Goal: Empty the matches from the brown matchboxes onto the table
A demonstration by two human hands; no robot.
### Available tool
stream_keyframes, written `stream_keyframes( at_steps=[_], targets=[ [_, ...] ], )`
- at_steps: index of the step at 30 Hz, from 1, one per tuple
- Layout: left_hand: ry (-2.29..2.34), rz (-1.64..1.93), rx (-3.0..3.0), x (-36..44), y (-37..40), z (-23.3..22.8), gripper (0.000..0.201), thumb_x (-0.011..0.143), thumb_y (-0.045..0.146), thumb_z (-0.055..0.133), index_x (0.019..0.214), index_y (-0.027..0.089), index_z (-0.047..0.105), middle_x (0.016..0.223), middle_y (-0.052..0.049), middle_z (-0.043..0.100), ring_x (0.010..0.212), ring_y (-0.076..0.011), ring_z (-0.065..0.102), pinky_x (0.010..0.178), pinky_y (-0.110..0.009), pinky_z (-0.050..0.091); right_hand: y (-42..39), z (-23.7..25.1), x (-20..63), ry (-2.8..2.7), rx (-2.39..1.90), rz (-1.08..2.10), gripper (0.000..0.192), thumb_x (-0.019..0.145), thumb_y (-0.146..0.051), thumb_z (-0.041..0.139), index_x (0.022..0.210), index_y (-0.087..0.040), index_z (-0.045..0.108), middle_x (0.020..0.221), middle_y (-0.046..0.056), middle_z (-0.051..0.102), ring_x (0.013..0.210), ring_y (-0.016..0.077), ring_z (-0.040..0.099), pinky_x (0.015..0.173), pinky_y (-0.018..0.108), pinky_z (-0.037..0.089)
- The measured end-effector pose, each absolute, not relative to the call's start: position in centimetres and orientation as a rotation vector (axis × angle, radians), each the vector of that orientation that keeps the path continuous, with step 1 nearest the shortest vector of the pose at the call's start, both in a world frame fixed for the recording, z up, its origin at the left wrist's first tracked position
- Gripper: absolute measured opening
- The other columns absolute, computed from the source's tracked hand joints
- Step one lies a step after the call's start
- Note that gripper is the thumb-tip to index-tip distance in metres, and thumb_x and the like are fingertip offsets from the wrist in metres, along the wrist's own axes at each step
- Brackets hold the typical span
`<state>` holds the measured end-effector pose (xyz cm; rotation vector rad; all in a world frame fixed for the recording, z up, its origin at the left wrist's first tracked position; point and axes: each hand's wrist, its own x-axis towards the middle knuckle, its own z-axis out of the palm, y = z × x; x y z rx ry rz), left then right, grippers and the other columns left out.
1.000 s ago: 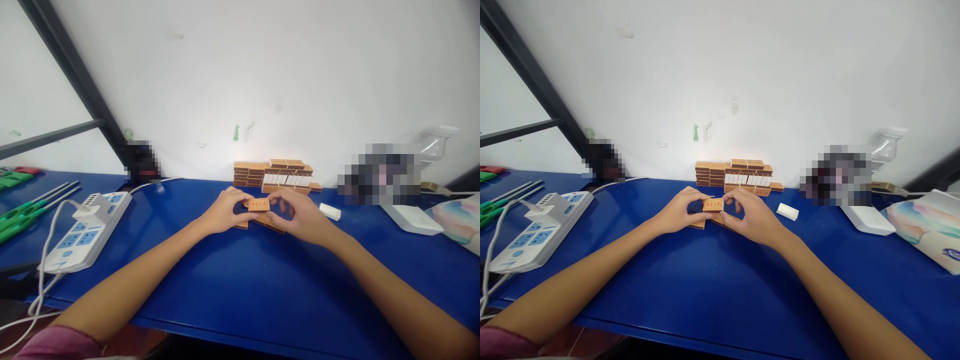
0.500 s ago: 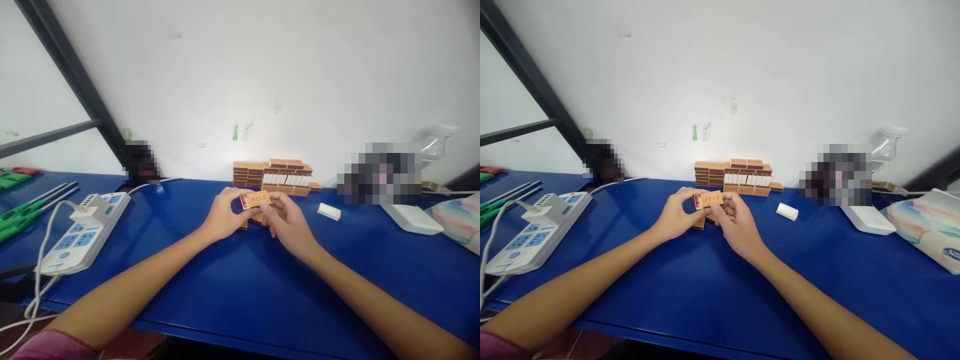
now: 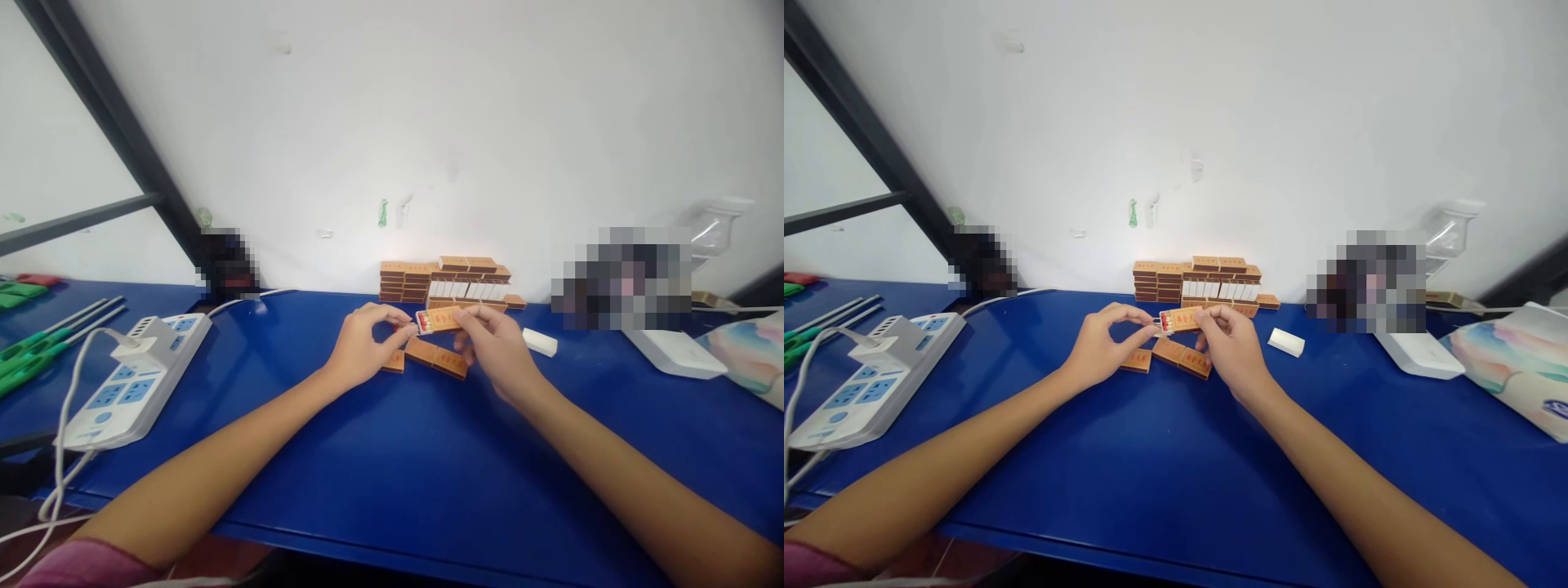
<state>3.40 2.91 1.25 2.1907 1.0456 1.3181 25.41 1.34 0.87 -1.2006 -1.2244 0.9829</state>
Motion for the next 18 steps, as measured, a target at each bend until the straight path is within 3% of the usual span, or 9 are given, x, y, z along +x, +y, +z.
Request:
stream_keyframes(
  at_steps=[4, 9, 15, 18],
  targets=[
    [1.028, 1.338, 2.217, 3.2, 2.9, 1.4, 0.056, 0.080, 0.038, 0.089, 0.130, 0.024, 0.068, 0.110, -0.004, 0.079, 0.103, -0.0214, 0.070, 0.099, -0.039, 0.055, 1.5, 1.0, 25.5, -1.244, -1.160, 1.036, 0.040, 0.084, -0.060, 0.075, 0.082, -0.021, 0.066, 0.059, -0.002, 0.059, 0.046, 0.0109, 0.049, 0.039, 0.023, 0.038],
    [0.981, 1.302, 2.358, 3.0, 3.1, 1.6, 0.031, 0.083, 0.036, 0.087, 0.109, 0.022, 0.075, 0.102, -0.004, 0.078, 0.097, -0.0226, 0.068, 0.090, -0.040, 0.055, 1.0, 0.9, 25.0, -1.305, -1.126, 1.103, 0.042, 0.083, -0.062, 0.075, 0.084, -0.021, 0.066, 0.062, -0.002, 0.061, 0.048, 0.0110, 0.051, 0.039, 0.022, 0.038],
    [0.987, 1.375, 2.352, 2.7, 3.6, 1.3, 0.031, 0.086, 0.037, 0.085, 0.111, 0.023, 0.075, 0.098, -0.003, 0.077, 0.095, -0.0215, 0.067, 0.090, -0.038, 0.054, 1.9, 1.0, 25.8, -1.182, -1.186, 1.004, 0.029, 0.083, -0.046, 0.075, 0.078, -0.020, 0.064, 0.057, -0.002, 0.057, 0.046, 0.0108, 0.049, 0.039, 0.021, 0.037],
    [1.022, 1.389, 2.311, 2.5, 3.8, 1.4, 0.032, 0.086, 0.038, 0.084, 0.113, 0.023, 0.074, 0.099, -0.003, 0.077, 0.096, -0.0213, 0.067, 0.089, -0.038, 0.054, 3.5, 1.2, 27.8, -1.111, -1.261, 0.812, 0.019, 0.087, -0.038, 0.066, 0.079, -0.021, 0.060, 0.058, -0.002, 0.057, 0.046, 0.0116, 0.050, 0.039, 0.022, 0.036]
  ],
)
